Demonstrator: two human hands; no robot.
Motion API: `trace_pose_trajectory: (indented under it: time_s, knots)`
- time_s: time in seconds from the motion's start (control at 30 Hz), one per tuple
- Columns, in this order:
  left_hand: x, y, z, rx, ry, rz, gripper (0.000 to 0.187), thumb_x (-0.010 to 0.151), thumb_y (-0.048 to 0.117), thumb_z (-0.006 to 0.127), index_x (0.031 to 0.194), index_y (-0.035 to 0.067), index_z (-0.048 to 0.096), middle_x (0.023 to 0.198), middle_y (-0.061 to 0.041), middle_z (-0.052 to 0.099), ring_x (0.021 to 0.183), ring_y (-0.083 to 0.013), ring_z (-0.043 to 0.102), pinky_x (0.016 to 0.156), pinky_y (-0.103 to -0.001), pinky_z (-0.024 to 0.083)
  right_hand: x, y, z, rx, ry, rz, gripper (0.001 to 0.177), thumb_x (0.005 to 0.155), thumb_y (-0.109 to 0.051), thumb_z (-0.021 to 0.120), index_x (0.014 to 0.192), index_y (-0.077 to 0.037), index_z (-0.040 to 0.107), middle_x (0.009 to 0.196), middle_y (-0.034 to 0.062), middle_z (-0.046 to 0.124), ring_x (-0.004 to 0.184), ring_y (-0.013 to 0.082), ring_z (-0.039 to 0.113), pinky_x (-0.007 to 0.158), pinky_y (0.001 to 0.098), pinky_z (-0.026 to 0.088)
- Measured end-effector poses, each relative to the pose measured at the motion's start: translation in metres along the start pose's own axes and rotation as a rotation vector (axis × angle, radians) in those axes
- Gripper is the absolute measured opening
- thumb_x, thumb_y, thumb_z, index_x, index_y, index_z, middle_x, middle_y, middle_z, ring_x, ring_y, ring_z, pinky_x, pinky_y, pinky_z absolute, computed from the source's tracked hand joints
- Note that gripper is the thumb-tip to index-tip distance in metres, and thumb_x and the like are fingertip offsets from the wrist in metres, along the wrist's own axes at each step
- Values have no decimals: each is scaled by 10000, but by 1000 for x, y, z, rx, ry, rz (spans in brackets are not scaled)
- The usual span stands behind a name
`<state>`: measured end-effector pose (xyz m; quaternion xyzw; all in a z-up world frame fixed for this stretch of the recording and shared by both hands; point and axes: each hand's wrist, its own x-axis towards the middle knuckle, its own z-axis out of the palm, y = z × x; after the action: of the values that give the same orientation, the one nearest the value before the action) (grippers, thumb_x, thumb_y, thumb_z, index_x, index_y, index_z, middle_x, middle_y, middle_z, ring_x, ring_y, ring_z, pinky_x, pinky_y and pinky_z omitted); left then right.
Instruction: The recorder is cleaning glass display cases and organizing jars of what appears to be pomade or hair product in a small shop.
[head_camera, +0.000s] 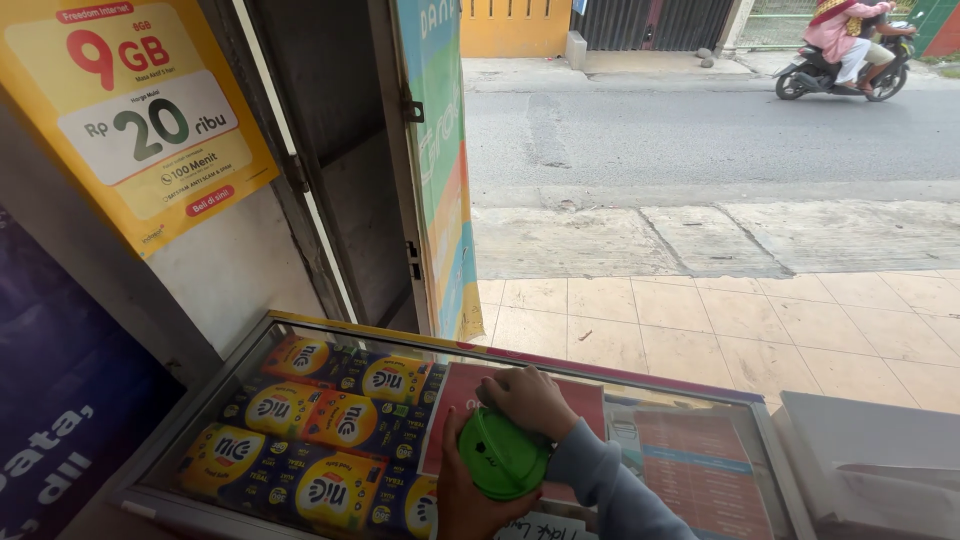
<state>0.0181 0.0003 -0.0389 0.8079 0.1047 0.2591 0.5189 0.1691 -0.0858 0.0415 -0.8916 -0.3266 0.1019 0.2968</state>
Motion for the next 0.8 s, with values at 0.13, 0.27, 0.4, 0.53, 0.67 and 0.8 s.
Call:
trace_pose_trajectory:
  time_s: [0.13, 0.27, 0.4, 0.53, 0.67, 0.8]
  knots:
    - [-1, 3, -1, -38, -17, -22, 1480, 502, 395, 1005, 1547, 59, 13, 1444, -240, 479, 1326, -348, 579, 1108, -465, 491, 40, 58, 15, 330, -191, -79, 390, 1014, -394, 540, 1082, -63, 734, 953, 167, 779, 875, 322, 734, 831, 433, 561]
    - [6, -14, 0, 15, -25, 39, 1554, 491, 400, 1034, 1557, 49, -40, 1475, -258, 425, 1351, -375, 520, 1126, -491, 432, -1, 17, -32, 108, -33, -86, 389, 1001, -377, 544, 1023, -50, 753, 915, 165, 756, 853, 323, 734, 820, 421, 566]
    - [6, -14, 4, 31, -30, -53, 1641, 436, 422, 1049, 1581, 81, -75, 1534, -256, 356, 1348, -397, 487, 1114, -492, 431, -56, -5, -31, 73, 116, -378, 326, 1003, -333, 568, 1047, -49, 723, 935, 151, 729, 892, 339, 699, 779, 463, 555]
    - [6, -10, 3, 23, 8, 78, 1634, 431, 473, 1052, 1562, 51, -49, 1516, -268, 367, 1324, -414, 515, 1085, -495, 464, -58, -3, 12, -191, 417, -750, 300, 1059, -251, 514, 1221, -18, 612, 1091, 183, 694, 979, 378, 668, 815, 471, 562]
    - [3, -3, 2, 38, 21, 58, 1566, 468, 443, 1034, 1568, 58, -12, 1470, -260, 407, 1320, -411, 523, 1088, -509, 462, -35, 1, 9, -127, 248, -275, 328, 969, -287, 574, 1190, -53, 636, 999, 166, 691, 860, 340, 692, 700, 462, 580]
    - [4, 4, 2, 15, 41, 42, 1512, 512, 397, 1011, 1580, 68, -8, 1425, -253, 452, 1311, -386, 558, 1091, -504, 478, 36, 88, 41, 317, -66, -28, 446, 1047, -387, 546, 1172, 0, 727, 1021, 182, 789, 865, 247, 751, 806, 346, 593]
